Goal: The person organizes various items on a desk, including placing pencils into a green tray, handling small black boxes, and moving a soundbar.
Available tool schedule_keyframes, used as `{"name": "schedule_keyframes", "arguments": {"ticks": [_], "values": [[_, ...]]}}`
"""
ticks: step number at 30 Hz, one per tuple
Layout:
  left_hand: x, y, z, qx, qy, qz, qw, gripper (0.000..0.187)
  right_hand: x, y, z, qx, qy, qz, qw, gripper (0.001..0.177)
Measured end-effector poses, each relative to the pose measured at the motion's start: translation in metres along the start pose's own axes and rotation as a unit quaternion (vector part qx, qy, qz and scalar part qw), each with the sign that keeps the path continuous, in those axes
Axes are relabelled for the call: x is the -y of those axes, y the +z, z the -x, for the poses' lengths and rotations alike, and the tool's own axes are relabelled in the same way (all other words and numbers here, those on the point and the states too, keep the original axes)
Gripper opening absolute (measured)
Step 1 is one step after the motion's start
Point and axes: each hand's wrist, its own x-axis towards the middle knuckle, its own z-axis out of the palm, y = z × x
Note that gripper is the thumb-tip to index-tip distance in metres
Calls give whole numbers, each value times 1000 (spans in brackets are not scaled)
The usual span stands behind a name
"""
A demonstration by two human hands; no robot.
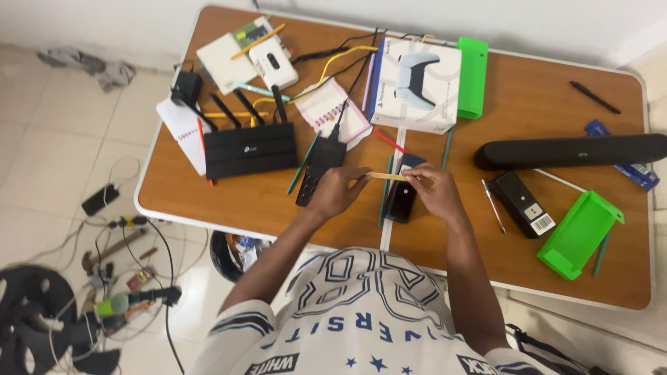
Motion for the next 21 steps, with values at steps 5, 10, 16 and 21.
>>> {"name": "schedule_keyframes", "arguments": {"ticks": [5, 10, 16, 21], "values": [[16, -29, 38, 130, -149, -67, 978, 18, 18, 19, -6, 79, 4, 9, 997, 15], [37, -44, 92, 71, -121, 16, 990, 18, 37, 50, -10, 152, -78, 73, 983, 14], [52, -61, 154, -54, -190, 22, 980, 19, 59, 99, -16, 236, -131, 94, 958, 13], [75, -65, 207, -210, -223, 51, 951, 14, 85, 144, -14, 308, -105, 77, 942, 14]]}}
